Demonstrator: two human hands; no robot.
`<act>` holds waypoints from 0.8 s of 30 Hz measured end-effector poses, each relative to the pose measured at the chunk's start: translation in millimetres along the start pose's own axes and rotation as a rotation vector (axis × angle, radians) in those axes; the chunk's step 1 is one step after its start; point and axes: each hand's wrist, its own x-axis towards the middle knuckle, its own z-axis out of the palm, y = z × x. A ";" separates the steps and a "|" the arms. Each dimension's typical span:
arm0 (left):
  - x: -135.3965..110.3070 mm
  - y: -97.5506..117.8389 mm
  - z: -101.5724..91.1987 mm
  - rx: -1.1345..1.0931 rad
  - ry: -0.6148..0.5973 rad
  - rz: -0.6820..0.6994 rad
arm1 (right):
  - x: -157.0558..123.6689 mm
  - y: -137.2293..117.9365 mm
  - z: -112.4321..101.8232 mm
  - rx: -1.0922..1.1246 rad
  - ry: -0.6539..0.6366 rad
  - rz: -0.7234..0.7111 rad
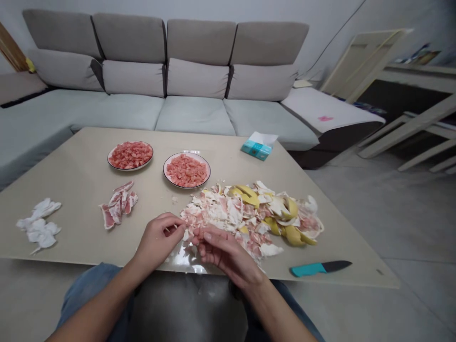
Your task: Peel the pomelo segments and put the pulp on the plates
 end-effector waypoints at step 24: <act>13.0 -14.9 26.0 -0.217 -0.115 -0.215 | -6.8 -9.1 3.9 -0.020 0.097 -0.081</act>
